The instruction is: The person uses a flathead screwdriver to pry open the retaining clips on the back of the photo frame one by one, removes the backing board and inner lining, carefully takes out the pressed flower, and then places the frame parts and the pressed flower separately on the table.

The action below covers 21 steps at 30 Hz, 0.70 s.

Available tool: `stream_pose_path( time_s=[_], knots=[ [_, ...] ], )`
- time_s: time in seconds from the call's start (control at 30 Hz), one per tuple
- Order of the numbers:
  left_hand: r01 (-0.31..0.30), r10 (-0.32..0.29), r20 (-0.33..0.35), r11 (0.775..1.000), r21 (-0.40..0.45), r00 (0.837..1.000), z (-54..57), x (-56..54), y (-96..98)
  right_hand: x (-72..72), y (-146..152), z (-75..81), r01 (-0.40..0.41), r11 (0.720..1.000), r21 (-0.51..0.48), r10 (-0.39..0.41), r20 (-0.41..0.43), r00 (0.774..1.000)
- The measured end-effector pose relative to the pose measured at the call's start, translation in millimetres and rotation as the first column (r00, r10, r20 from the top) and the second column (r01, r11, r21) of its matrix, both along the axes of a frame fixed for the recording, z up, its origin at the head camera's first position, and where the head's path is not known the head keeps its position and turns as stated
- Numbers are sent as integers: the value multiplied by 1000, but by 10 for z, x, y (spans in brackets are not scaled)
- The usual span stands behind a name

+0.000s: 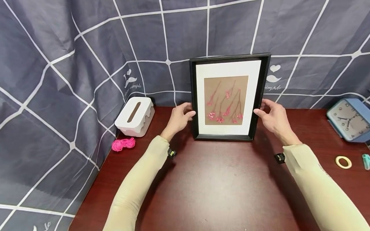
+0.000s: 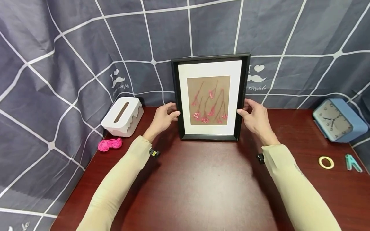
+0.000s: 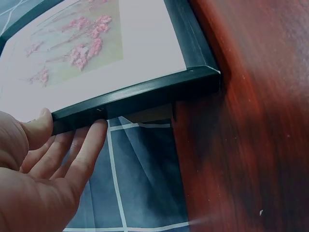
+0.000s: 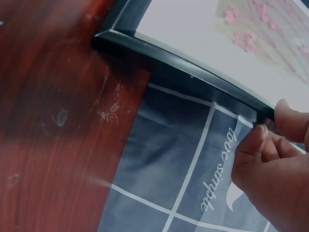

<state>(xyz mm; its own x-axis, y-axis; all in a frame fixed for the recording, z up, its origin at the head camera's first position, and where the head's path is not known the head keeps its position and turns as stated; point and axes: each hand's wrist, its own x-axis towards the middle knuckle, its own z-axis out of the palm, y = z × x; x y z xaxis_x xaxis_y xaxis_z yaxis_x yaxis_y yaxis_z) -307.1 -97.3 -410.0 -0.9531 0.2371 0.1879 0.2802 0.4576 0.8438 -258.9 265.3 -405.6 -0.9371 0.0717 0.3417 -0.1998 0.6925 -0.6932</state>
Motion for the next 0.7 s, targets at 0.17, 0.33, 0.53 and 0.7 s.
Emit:
stream_pose_path(
  time_s=[0.17, 0.33, 0.53, 0.7],
  knots=[
    [-16, 16, -39, 1000, -1, 999, 13, 110, -19, 97, -23, -50, 9, 999, -33, -10, -45, 999],
    [-49, 48, -53, 999, -9, 997, 39, 245, -61, 238, -24, -73, 2, 998, -56, -6, -65, 998],
    [-67, 54, 103, 989, 130, 993, 100, 438, -83, 446, -18, -70, 42, 999, -34, -43, -37, 998],
    [-81, -37, 312, 930, 357, 949, 118, 621, -96, 641, -23, -87, 52, 998, -41, -53, -32, 998]
  ],
)
